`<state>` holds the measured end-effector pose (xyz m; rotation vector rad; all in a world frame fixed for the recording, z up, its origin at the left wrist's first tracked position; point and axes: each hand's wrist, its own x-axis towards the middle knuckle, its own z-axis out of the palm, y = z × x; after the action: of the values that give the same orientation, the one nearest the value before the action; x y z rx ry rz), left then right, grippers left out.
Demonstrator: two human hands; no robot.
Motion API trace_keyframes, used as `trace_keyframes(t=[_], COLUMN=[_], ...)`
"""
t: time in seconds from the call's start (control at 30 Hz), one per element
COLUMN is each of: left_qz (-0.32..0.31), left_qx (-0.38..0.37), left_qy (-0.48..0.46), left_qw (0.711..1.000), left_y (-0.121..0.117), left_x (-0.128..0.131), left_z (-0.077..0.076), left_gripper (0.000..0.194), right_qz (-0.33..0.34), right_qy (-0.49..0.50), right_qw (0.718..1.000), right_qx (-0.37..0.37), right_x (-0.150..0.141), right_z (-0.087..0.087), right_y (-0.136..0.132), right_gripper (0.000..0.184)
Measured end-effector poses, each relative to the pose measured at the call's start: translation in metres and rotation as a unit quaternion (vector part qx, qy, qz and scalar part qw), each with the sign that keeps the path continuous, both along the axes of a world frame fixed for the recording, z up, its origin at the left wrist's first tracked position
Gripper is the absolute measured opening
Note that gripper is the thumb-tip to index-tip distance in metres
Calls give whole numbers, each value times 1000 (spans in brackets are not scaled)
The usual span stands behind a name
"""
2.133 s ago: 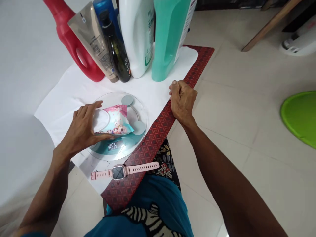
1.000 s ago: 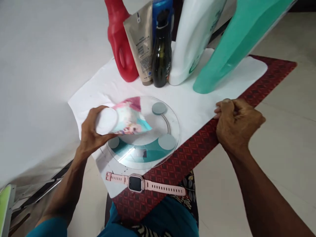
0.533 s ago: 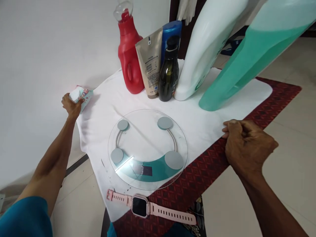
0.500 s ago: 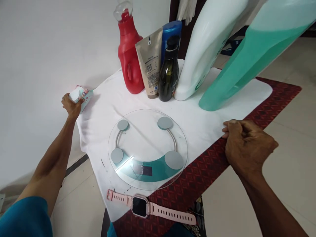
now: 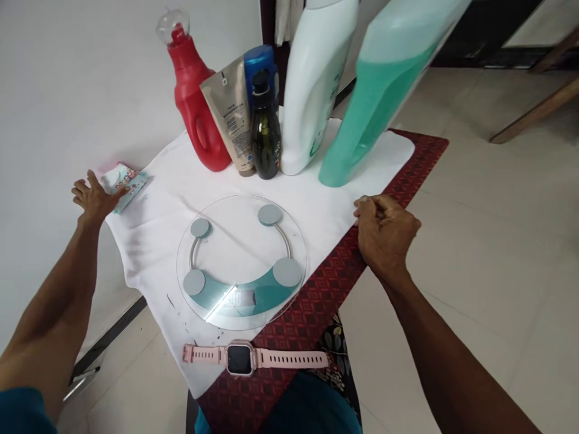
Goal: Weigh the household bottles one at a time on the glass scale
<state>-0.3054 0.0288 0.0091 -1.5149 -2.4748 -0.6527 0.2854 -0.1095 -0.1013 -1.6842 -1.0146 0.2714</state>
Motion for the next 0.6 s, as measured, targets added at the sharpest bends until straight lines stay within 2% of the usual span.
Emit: trace_keyframes(t=[0.07, 0.13, 0.23, 0.3, 0.47, 0.53, 0.6], left_qz=[-60, -171, -363, -458, -582, -610, -614], left_qx=[62, 115, 157, 156, 101, 92, 94], left_qy=[25, 33, 1, -35, -141, -150, -169], left_qw=[996, 978, 918, 874, 794, 773, 766], left_y=[-6, -13, -25, -32, -36, -28, -16], left_x=[30, 73, 155, 213, 339, 383, 424], left_z=[-4, -13, -23, -26, -29, -34, -39], left_gripper=[110, 97, 61, 53, 54, 67, 81], right_qz=[5, 16, 29, 36, 54, 57, 60], right_qy=[12, 23, 36, 40, 33, 24, 15], right_qw=[1000, 1000, 999, 998, 997, 997, 996], right_qx=[-3, 0, 11, 16, 47, 54, 61], right_x=[0, 0, 3, 5, 11, 12, 12], right_z=[2, 3, -1, -5, -13, -13, -12], right_y=[-1, -2, -1, 0, 3, 3, 3], right_gripper=[20, 21, 23, 24, 37, 38, 37])
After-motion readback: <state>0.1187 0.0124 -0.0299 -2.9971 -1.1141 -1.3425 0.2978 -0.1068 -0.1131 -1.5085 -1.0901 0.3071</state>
